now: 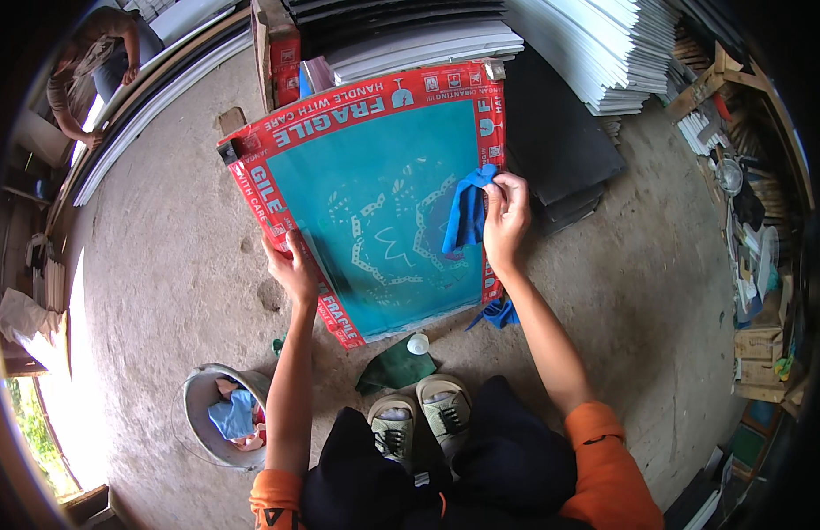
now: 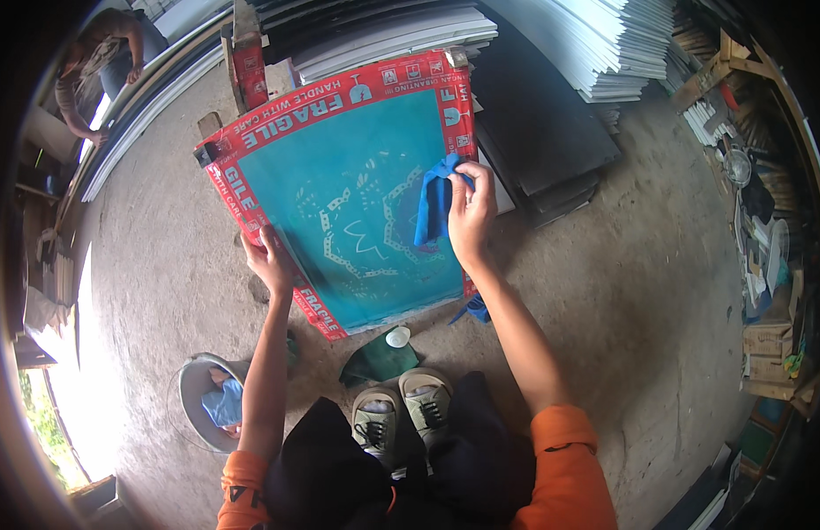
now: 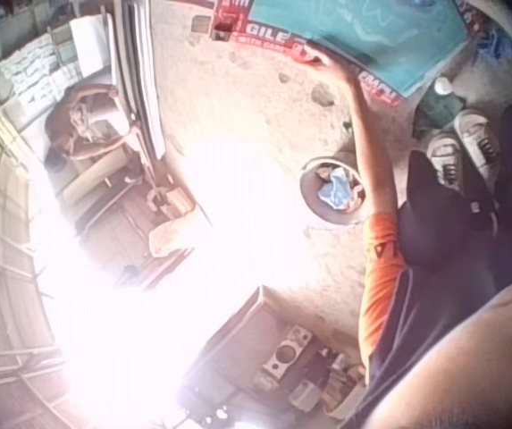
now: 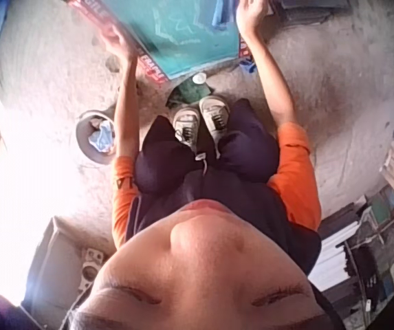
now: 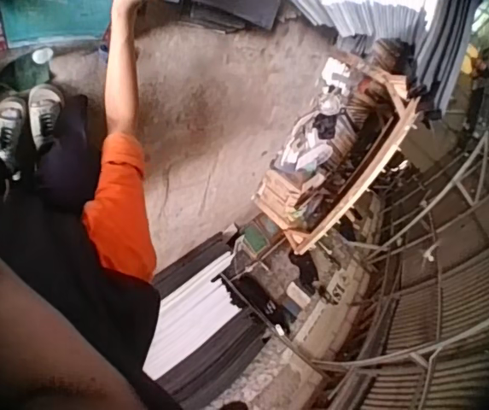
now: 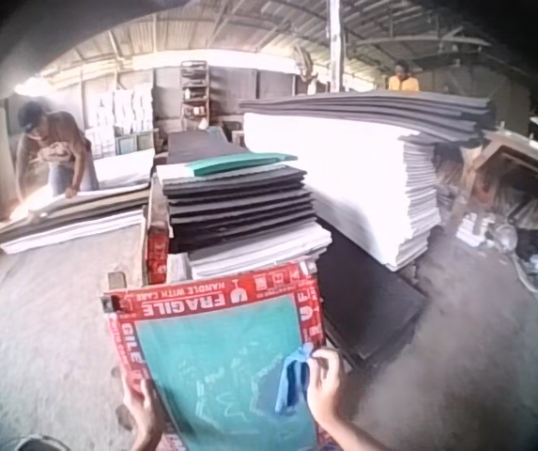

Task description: The person sits on the floor and cleans a teal printing frame using a blue cloth and a liquid from a white bottle. They wipe the frame surface repeatedly, then lift and flip the frame to clean the back side. Finally, they peel a strip of blue tape from the frame's edge.

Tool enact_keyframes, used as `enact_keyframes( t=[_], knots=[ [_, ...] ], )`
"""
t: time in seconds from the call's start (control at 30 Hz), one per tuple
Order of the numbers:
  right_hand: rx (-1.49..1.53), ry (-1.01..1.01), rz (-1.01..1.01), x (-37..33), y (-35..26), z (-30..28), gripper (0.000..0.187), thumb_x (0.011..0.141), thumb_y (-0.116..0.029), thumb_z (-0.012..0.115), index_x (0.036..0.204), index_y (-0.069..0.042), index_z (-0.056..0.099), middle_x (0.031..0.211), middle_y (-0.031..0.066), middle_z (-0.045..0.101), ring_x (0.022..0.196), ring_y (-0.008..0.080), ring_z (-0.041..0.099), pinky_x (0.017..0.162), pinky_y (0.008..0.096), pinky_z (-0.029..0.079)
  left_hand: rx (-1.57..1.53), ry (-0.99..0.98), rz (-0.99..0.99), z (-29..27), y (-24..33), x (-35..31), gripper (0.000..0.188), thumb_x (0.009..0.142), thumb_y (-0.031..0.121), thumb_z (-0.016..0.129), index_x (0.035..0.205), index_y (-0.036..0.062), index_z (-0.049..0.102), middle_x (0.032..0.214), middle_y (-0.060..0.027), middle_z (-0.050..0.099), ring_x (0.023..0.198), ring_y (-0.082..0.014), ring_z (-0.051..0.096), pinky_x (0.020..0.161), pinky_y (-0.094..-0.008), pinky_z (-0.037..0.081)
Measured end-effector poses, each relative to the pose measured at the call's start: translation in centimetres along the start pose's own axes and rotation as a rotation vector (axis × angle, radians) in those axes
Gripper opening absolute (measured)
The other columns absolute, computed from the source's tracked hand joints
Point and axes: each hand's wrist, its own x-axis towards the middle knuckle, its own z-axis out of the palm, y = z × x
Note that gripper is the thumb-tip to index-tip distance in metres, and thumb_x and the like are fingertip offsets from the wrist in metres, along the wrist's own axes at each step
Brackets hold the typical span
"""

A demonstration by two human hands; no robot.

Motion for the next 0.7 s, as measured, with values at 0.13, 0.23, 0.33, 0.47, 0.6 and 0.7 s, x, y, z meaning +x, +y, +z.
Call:
enact_keyframes(
  t=[0.13, 0.23, 0.33, 0.47, 0.6, 0.7],
  knots=[
    [-0.349, -0.119, -0.355, -0.9, 0.3, 1.1, 0.029, 0.083, -0.009, 0.062, 0.109, 0.0, 0.052, 0.103, 0.015, 0.053, 0.099, 0.0331, 0.052, 0.086, 0.0403, 0.043, 0.003, 0.0, 0.005, -0.1, -0.3, 0.1, 0.032, 0.091, 0.023, 0.053, 0.113, -0.0003, 0.048, 0.078, -0.0109, 0.062, 0.065, -0.0157, 0.056, 0.06, -0.0317, 0.046],
    [-0.498, -0.177, -0.351, -1.3, 0.2, 1.6, 0.042, 0.085, -0.015, 0.06, 0.121, 0.002, 0.048, 0.121, 0.0171, 0.05, 0.113, 0.0341, 0.046, 0.093, 0.0407, 0.04, -0.004, 0.01, 0.023, -0.2, -0.5, 0.3, 0.032, 0.091, 0.023, 0.053, 0.113, -0.0005, 0.048, 0.079, -0.0108, 0.062, 0.066, -0.0159, 0.057, 0.061, -0.0316, 0.046],
    [-0.512, -0.191, -0.421, -1.4, 1.3, 2.4, 0.041, 0.087, -0.011, 0.056, 0.123, 0.004, 0.047, 0.129, 0.0182, 0.047, 0.121, 0.0343, 0.043, 0.098, 0.0419, 0.037, -0.012, -0.001, 0.018, -0.2, -0.6, 0.3, 0.033, 0.091, 0.023, 0.053, 0.113, -0.0005, 0.048, 0.079, -0.0109, 0.062, 0.066, -0.0162, 0.057, 0.062, -0.0313, 0.046],
    [-0.645, -0.302, -0.486, -2.8, 2.3, 2.4, 0.046, 0.082, -0.001, 0.052, 0.127, 0.005, 0.042, 0.131, 0.0211, 0.044, 0.123, 0.0365, 0.041, 0.1, 0.0475, 0.031, -0.011, 0.016, 0.029, 0.0, 0.1, -0.1, 0.033, 0.092, 0.029, 0.05, 0.11, 0.0006, 0.05, 0.081, -0.0084, 0.06, 0.068, -0.0144, 0.053, 0.062, -0.0297, 0.044],
    [-0.594, -0.421, -0.488, -4.5, 2.4, 2.2, 0.052, 0.084, -0.01, 0.052, 0.131, 0.005, 0.036, 0.133, 0.0218, 0.04, 0.124, 0.0355, 0.039, 0.103, 0.0483, 0.029, -0.016, -0.006, -0.015, -0.2, 0.1, 0.0, 0.034, 0.092, 0.029, 0.051, 0.11, 0.0003, 0.049, 0.084, -0.0089, 0.059, 0.071, -0.0147, 0.053, 0.064, -0.0299, 0.044],
    [-0.599, -0.498, -0.499, -5.6, 2.6, 1.9, 0.051, 0.083, -0.007, 0.051, 0.131, 0.004, 0.037, 0.135, 0.0207, 0.039, 0.125, 0.0342, 0.039, 0.103, 0.0471, 0.03, 0.0, -0.017, -0.034, -0.2, 0.0, 0.0, 0.034, 0.092, 0.029, 0.051, 0.11, 0.0005, 0.049, 0.083, -0.0085, 0.059, 0.071, -0.0146, 0.053, 0.064, -0.0299, 0.044]
  ],
)
